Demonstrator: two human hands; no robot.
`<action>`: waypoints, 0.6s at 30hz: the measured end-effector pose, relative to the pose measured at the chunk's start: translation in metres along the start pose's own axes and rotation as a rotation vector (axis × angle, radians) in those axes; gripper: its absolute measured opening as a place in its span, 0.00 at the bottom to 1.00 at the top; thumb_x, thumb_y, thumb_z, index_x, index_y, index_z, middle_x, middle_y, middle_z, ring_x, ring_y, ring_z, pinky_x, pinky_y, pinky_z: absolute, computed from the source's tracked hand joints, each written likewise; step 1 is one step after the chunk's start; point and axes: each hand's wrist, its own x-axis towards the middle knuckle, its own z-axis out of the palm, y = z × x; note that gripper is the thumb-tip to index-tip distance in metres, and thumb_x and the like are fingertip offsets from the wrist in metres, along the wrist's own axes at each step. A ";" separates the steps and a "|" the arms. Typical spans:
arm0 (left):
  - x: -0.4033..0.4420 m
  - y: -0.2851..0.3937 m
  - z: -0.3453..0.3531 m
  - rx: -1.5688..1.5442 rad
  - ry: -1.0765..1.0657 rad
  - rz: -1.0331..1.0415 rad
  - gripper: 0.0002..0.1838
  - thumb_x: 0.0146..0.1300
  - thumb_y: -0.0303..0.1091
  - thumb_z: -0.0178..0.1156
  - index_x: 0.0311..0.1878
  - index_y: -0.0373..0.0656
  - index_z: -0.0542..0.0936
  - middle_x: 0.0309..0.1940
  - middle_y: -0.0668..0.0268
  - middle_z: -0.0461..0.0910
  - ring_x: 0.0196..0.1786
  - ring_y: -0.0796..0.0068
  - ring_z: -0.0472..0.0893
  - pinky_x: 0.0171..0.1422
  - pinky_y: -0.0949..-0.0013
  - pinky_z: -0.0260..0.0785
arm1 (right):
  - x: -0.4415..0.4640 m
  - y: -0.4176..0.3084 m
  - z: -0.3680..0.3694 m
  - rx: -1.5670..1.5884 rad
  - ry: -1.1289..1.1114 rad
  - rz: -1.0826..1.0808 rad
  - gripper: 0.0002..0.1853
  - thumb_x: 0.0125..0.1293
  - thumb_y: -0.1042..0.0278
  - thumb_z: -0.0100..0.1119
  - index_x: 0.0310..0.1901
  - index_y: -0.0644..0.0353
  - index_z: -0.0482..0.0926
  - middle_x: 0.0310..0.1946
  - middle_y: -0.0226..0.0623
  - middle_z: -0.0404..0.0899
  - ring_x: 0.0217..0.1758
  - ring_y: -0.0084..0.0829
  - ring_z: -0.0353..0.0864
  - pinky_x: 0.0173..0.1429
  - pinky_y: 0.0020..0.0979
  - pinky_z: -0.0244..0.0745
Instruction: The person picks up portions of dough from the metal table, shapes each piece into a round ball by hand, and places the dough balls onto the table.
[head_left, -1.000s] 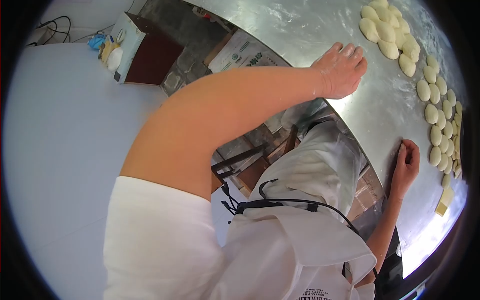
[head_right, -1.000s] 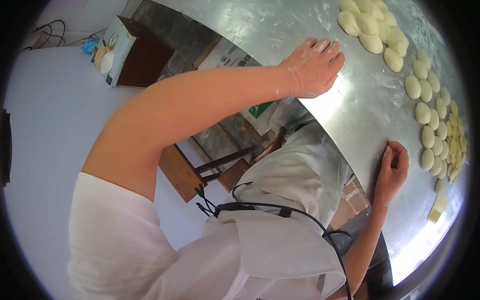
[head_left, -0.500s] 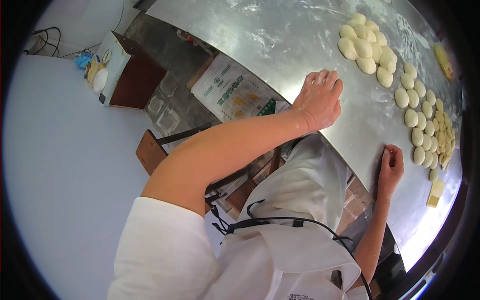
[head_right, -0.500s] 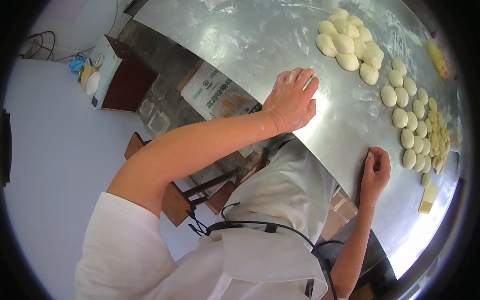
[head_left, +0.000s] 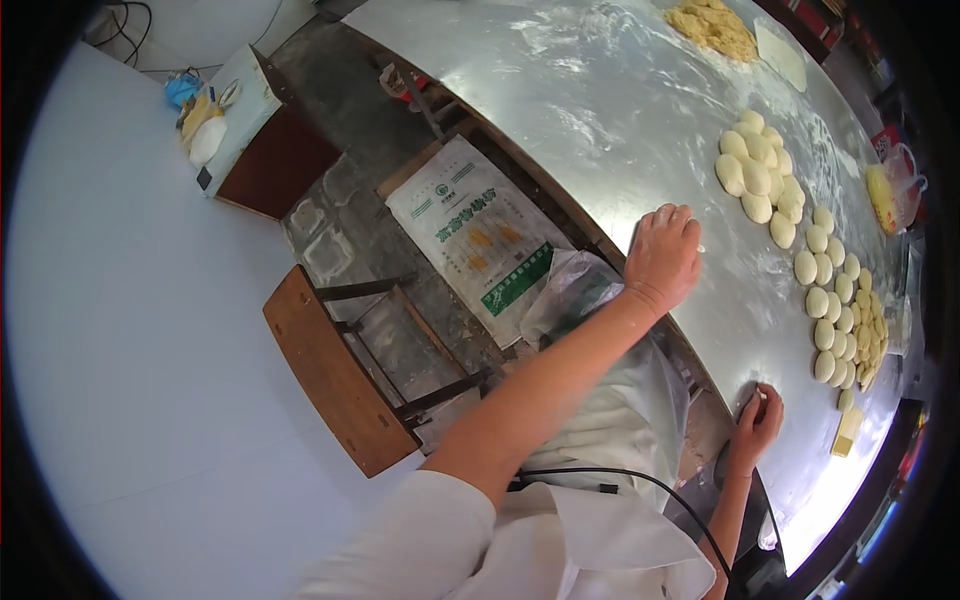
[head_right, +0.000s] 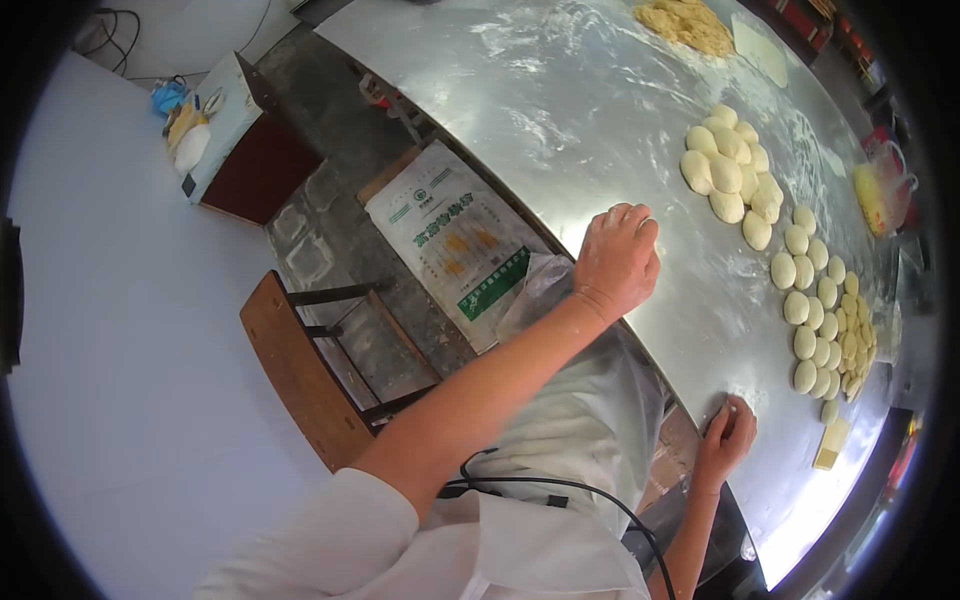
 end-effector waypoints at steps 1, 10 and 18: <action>0.001 0.001 -0.001 0.021 0.008 -0.019 0.14 0.59 0.32 0.66 0.48 0.41 0.81 0.57 0.56 0.79 0.63 0.55 0.77 0.65 0.51 0.69 | -0.005 0.002 0.000 -0.043 0.030 -0.034 0.09 0.75 0.75 0.58 0.53 0.63 0.84 0.35 0.37 0.78 0.36 0.36 0.74 0.43 0.38 0.71; 0.000 0.016 0.011 0.157 0.001 -0.092 0.21 0.58 0.36 0.70 0.54 0.40 0.80 0.62 0.58 0.76 0.66 0.58 0.75 0.67 0.55 0.69 | -0.008 0.007 0.012 -0.159 0.081 -0.110 0.11 0.74 0.75 0.54 0.53 0.65 0.82 0.38 0.46 0.80 0.39 0.48 0.78 0.46 0.47 0.73; -0.014 0.040 0.013 -0.022 -0.021 -0.076 0.19 0.60 0.34 0.67 0.54 0.39 0.81 0.63 0.57 0.77 0.67 0.55 0.75 0.68 0.52 0.68 | -0.001 -0.003 0.013 -0.196 0.138 -0.202 0.11 0.72 0.76 0.54 0.53 0.64 0.81 0.39 0.48 0.80 0.41 0.51 0.80 0.48 0.48 0.75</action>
